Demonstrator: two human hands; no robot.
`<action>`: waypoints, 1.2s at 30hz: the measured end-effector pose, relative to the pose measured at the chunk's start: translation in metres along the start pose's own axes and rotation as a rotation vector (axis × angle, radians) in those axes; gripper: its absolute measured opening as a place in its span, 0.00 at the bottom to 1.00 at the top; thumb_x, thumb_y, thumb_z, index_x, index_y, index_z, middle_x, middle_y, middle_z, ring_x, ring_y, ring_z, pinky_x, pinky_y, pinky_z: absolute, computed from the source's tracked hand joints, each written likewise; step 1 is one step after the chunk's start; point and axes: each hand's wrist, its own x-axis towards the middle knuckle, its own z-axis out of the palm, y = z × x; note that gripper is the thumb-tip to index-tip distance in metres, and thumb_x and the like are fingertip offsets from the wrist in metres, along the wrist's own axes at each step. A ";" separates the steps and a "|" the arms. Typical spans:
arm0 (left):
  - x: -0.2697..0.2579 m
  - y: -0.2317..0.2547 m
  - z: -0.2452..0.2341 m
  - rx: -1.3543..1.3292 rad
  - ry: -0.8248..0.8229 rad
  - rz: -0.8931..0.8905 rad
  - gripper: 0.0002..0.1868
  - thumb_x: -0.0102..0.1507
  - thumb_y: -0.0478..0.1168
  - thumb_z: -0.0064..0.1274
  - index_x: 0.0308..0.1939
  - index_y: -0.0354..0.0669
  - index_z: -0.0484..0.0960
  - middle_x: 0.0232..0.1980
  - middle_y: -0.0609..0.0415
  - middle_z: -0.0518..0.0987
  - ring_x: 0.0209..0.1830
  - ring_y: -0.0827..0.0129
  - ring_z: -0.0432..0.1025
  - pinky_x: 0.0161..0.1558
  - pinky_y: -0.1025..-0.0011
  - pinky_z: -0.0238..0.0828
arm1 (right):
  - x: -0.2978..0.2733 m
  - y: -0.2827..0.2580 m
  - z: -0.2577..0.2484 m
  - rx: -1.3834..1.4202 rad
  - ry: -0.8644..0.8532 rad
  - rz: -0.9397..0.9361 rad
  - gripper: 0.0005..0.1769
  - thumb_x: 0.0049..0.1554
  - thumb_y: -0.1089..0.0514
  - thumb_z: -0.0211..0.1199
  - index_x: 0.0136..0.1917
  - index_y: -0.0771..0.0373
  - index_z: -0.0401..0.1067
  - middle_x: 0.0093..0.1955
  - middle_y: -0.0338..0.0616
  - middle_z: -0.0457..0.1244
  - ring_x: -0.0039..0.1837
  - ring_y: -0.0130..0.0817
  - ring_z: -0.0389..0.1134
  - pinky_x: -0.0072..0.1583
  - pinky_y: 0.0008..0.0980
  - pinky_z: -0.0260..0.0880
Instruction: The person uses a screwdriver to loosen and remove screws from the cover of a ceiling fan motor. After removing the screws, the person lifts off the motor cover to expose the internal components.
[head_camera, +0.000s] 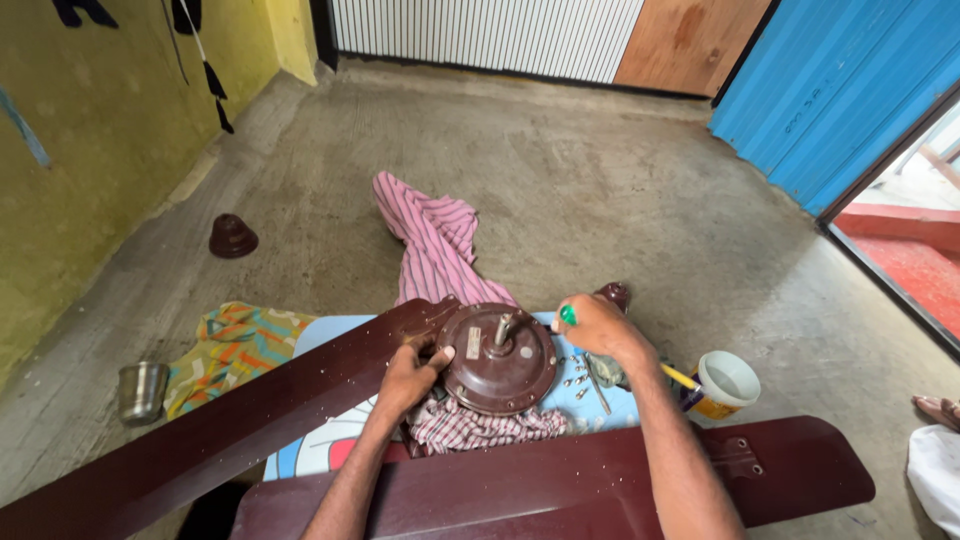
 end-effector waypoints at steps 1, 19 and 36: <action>0.001 0.003 -0.001 0.068 0.009 -0.052 0.31 0.61 0.52 0.59 0.61 0.33 0.79 0.54 0.41 0.85 0.54 0.58 0.81 0.58 0.64 0.74 | 0.008 0.013 0.002 -0.045 0.092 0.026 0.19 0.57 0.45 0.68 0.45 0.64 0.81 0.35 0.48 0.71 0.38 0.33 0.71 0.43 0.35 0.70; -0.005 0.025 -0.011 -0.772 -0.127 -0.089 0.45 0.60 0.58 0.58 0.67 0.24 0.61 0.54 0.26 0.76 0.45 0.51 0.77 0.31 0.68 0.76 | 0.013 -0.038 0.007 0.574 -0.022 0.227 0.34 0.59 0.35 0.67 0.29 0.63 0.64 0.21 0.34 0.52 0.22 0.22 0.51 0.25 0.29 0.43; 0.011 0.005 -0.042 -1.037 0.149 -0.102 0.39 0.59 0.57 0.51 0.67 0.36 0.70 0.63 0.41 0.77 0.64 0.51 0.72 0.64 0.48 0.66 | 0.009 -0.054 0.063 -0.158 -0.566 -0.152 0.13 0.44 0.55 0.77 0.42 0.57 0.78 0.42 0.46 0.73 0.45 0.40 0.75 0.49 0.41 0.73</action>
